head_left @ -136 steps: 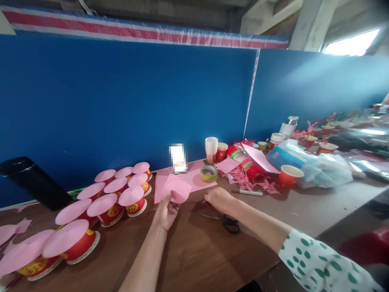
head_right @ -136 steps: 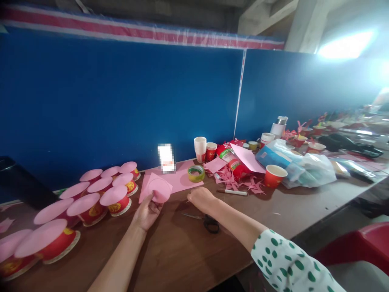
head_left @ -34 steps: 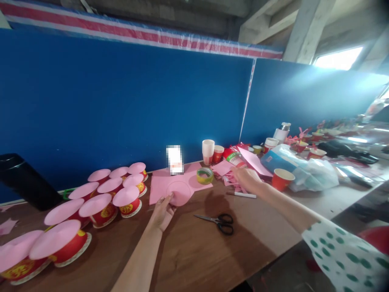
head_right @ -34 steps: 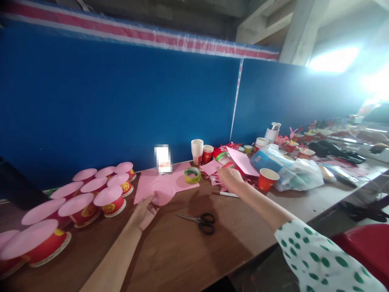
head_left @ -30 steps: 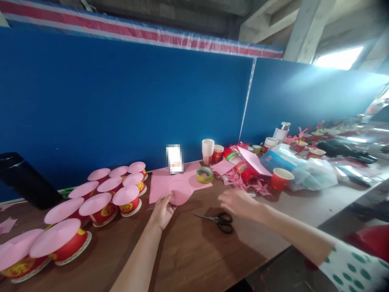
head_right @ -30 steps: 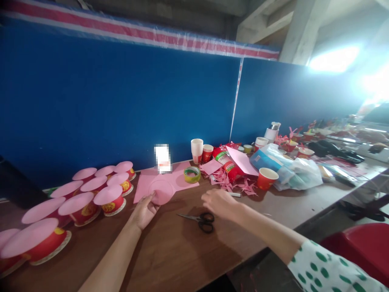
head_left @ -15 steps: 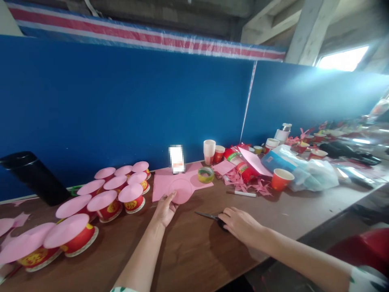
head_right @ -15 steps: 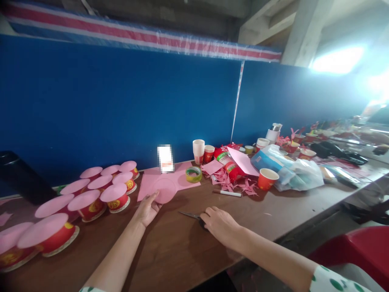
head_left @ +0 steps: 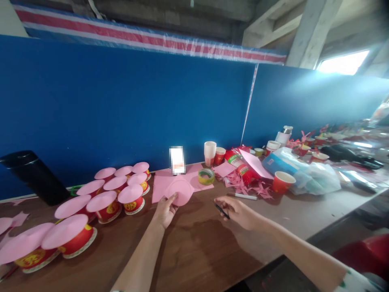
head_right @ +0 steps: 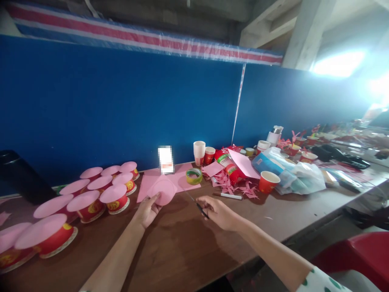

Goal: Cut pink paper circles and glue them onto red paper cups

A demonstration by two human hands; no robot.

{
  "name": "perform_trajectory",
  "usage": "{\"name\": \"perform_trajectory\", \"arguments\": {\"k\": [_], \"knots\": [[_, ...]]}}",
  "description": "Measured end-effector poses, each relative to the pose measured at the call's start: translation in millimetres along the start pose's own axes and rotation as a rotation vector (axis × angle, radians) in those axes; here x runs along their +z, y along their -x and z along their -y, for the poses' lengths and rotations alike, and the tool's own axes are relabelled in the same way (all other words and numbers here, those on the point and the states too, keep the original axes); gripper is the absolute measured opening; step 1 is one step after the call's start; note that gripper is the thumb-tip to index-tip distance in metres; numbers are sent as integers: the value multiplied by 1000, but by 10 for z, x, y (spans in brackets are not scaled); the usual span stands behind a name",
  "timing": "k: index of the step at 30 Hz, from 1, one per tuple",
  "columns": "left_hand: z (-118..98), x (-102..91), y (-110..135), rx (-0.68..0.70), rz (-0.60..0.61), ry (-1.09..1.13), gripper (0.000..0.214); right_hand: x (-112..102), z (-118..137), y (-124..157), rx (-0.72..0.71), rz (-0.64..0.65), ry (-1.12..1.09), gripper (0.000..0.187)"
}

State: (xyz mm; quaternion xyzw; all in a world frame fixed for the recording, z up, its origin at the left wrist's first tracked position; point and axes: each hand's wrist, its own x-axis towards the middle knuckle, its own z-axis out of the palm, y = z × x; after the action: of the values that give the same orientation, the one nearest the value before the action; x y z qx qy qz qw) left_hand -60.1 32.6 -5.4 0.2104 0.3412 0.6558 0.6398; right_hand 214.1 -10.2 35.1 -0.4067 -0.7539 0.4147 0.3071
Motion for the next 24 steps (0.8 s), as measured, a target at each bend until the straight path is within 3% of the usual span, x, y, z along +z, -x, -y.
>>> {"name": "perform_trajectory", "arguments": {"k": [3, 6, 9, 14, 19, 24], "knots": [[8, -9, -20, -4, -41, -2, 16, 155, -34, -210, 43, -109, -439, 38], [3, -3, -11, 3, -77, -8, 15, 366, -23, -462, 48, -234, -569, 41], [-14, 17, 12, 23, -75, -12, 11, 546, -18, -713, 81, -311, -605, 45], [-36, 32, 23, 42, -59, -28, 20, 703, -200, -976, 28, -295, -596, 51], [-19, 40, 29, 32, -96, -36, 30, 763, -433, -1010, -28, -281, -525, 45], [9, 87, 74, 21, -39, -63, 39, 784, -421, -997, -94, -234, -488, 40]]}}
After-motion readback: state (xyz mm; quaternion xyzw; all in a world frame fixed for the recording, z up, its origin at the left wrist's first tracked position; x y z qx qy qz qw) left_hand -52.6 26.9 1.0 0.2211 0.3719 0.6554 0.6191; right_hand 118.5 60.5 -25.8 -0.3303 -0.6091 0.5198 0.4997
